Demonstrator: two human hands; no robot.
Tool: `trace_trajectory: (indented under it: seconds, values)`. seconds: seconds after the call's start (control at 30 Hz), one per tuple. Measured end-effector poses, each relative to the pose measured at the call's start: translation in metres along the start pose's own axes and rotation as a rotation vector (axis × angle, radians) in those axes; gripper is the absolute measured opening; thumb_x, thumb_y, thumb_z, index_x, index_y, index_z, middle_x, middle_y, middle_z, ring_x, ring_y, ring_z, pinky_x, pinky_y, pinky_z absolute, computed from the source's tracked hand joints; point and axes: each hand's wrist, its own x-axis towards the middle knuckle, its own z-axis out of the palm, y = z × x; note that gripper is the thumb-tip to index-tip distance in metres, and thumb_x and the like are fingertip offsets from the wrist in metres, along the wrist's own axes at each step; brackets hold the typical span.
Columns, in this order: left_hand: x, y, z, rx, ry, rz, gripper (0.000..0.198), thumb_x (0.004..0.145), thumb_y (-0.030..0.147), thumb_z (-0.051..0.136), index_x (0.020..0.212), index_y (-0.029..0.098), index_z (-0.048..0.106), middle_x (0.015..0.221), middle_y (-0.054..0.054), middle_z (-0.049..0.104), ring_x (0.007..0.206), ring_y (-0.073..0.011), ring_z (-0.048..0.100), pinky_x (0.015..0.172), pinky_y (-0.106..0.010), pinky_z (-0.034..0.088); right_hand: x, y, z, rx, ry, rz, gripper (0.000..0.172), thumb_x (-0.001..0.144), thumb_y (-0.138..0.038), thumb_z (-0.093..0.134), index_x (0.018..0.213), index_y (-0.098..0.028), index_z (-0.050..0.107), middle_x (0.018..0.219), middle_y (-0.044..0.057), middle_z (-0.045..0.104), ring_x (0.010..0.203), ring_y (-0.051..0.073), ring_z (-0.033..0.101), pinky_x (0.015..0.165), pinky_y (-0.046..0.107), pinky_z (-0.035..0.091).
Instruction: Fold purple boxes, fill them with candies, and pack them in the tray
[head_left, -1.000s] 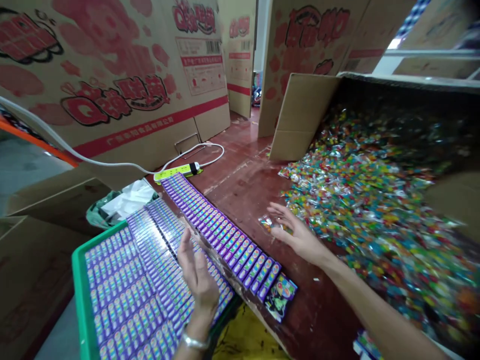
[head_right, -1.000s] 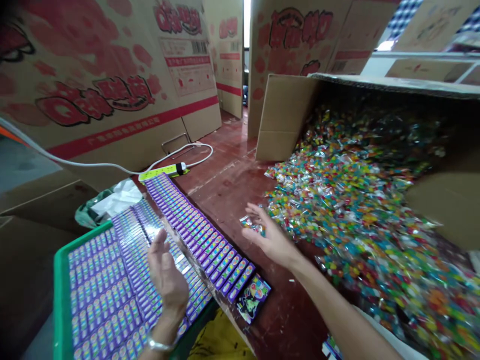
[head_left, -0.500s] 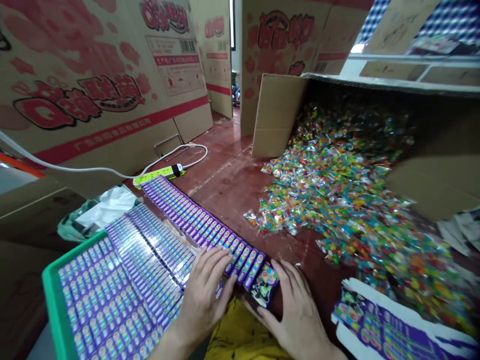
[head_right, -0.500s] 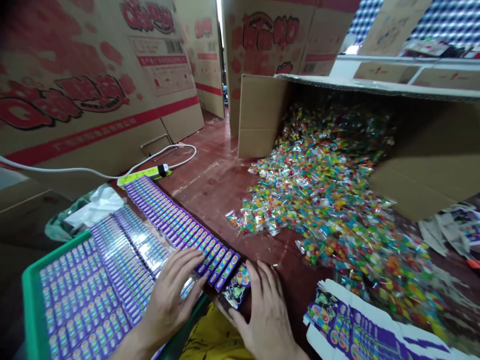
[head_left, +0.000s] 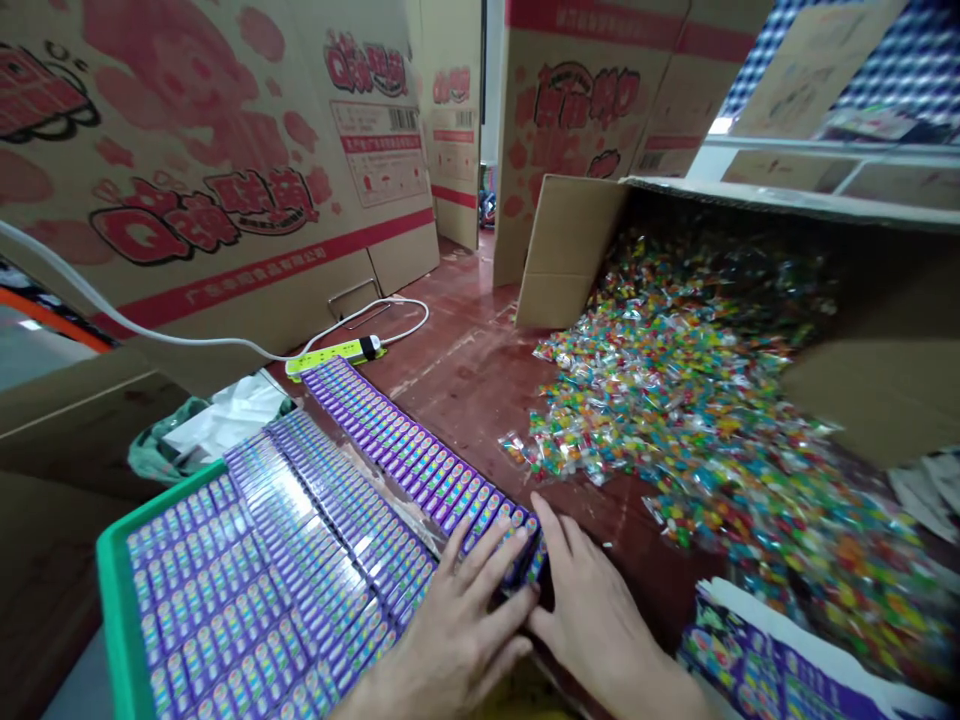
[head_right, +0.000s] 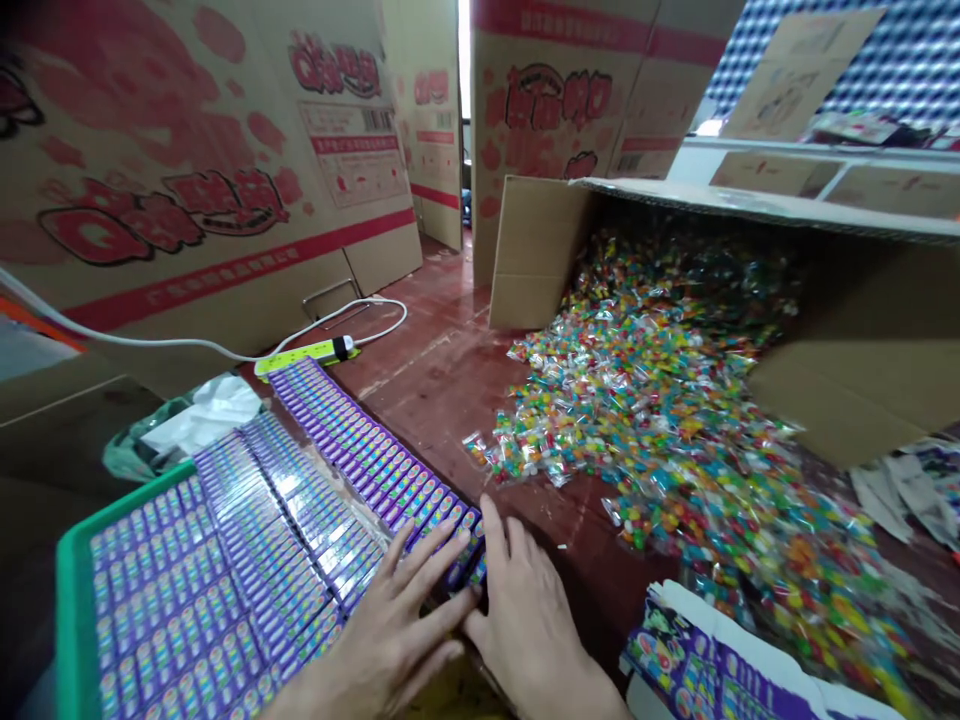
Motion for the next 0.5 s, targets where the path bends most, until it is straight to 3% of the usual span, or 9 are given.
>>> trace_trajectory:
  seconds: [0.1, 0.17, 0.27, 0.33, 0.4, 0.5]
  values:
    - [-0.002, -0.007, 0.002, 0.006, -0.014, -0.017, 0.031, 0.095, 0.029, 0.055, 0.125, 0.024, 0.061, 0.160, -0.012, 0.035, 0.150, -0.0310, 0.023, 0.122, -0.058, 0.010, -0.005, 0.007, 0.002, 0.146, 0.017, 0.004, 0.092, 0.072, -0.014, 0.063, 0.154, -0.026, 0.023, 0.147, 0.013, 0.044, 0.132, 0.031, 0.048, 0.105, 0.044, 0.045]
    - [-0.002, -0.010, 0.002, 0.007, -0.011, -0.017, 0.032, 0.095, 0.029, 0.055, 0.126, 0.024, 0.060, 0.160, -0.012, 0.034, 0.150, -0.0315, 0.022, 0.121, -0.059, 0.010, -0.010, 0.017, 0.001, 0.277, 0.028, 0.053, 0.089, 0.072, -0.019, 0.068, 0.152, -0.027, 0.027, 0.146, 0.012, 0.045, 0.129, 0.030, 0.051, 0.100, 0.041, 0.049]
    - [-0.001, -0.009, 0.001, 0.010, -0.001, -0.017, 0.034, 0.095, 0.028, 0.055, 0.129, 0.025, 0.059, 0.160, -0.011, 0.035, 0.150, -0.0309, 0.023, 0.121, -0.058, 0.010, -0.013, 0.032, 0.001, 0.547, -0.011, 0.203, 0.055, 0.084, -0.037, 0.063, 0.134, -0.019, 0.047, 0.114, 0.012, 0.065, 0.092, 0.024, 0.069, 0.070, 0.032, 0.058]
    - [-0.001, -0.008, 0.002, 0.024, 0.014, -0.021, 0.036, 0.095, 0.030, 0.055, 0.130, 0.025, 0.058, 0.159, -0.010, 0.037, 0.149, -0.0304, 0.025, 0.122, -0.057, 0.008, -0.009, 0.039, 0.006, 0.727, -0.128, 0.257, 0.039, 0.090, -0.052, 0.054, 0.105, -0.016, 0.058, 0.084, 0.007, 0.068, 0.063, 0.017, 0.067, 0.050, 0.026, 0.052]
    - [-0.003, -0.010, 0.001, 0.040, 0.080, 0.003, 0.036, 0.095, 0.037, 0.055, 0.129, 0.025, 0.059, 0.156, -0.010, 0.042, 0.148, -0.0294, 0.029, 0.122, -0.055, 0.008, -0.001, 0.040, 0.014, 0.887, -0.249, 0.306, 0.049, 0.086, -0.066, 0.054, 0.083, -0.017, 0.056, 0.069, 0.002, 0.064, 0.051, 0.014, 0.062, 0.042, 0.021, 0.045]
    - [-0.005, -0.038, -0.010, 0.083, 0.169, 0.007, 0.038, 0.096, 0.042, 0.052, 0.128, 0.024, 0.059, 0.145, -0.009, 0.056, 0.141, -0.0269, 0.041, 0.122, -0.052, 0.016, 0.013, 0.033, 0.027, 1.065, -0.302, 0.412, 0.058, 0.072, -0.074, 0.066, 0.077, -0.017, 0.055, 0.065, 0.000, 0.062, 0.053, 0.013, 0.063, 0.045, 0.018, 0.044]
